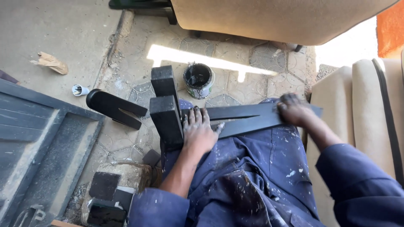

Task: The person is manually sanding black wooden furniture legs using sandpaper to smooth the surface, rotating the legs to reach all sides.

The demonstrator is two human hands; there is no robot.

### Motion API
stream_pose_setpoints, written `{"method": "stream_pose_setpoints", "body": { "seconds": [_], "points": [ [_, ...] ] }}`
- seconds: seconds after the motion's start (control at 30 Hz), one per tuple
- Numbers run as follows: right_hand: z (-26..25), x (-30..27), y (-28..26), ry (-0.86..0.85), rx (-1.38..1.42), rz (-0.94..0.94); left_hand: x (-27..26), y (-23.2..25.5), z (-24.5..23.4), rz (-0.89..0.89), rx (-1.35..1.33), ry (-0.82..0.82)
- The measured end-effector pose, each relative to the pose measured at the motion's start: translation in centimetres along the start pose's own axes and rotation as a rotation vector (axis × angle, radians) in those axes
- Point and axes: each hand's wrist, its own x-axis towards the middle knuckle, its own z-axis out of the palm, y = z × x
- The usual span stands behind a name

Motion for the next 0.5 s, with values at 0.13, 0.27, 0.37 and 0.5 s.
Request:
{"method": "stream_pose_setpoints", "body": {
  "seconds": [0.13, 0.27, 0.37, 0.5],
  "points": [
    [-1.1, -0.7, -10.3, 0.016, 0.026, -0.265, -3.2, 0.6, 0.5, 0.014, 0.003, 0.057],
    [-1.1, -1.1, -21.3, -0.091, 0.028, -0.529, -5.7, 0.1, 3.2, 0.078, 0.015, 0.252],
    [-1.0, -1.3, -23.4, -0.121, 0.029, -0.611, -7.6, -0.2, 3.6, 0.093, 0.024, 0.377],
    [-1.4, -1.8, -21.9, -0.121, 0.103, -0.583, -8.0, 0.0, 3.6, 0.110, 0.013, 0.463]
  ]
}}
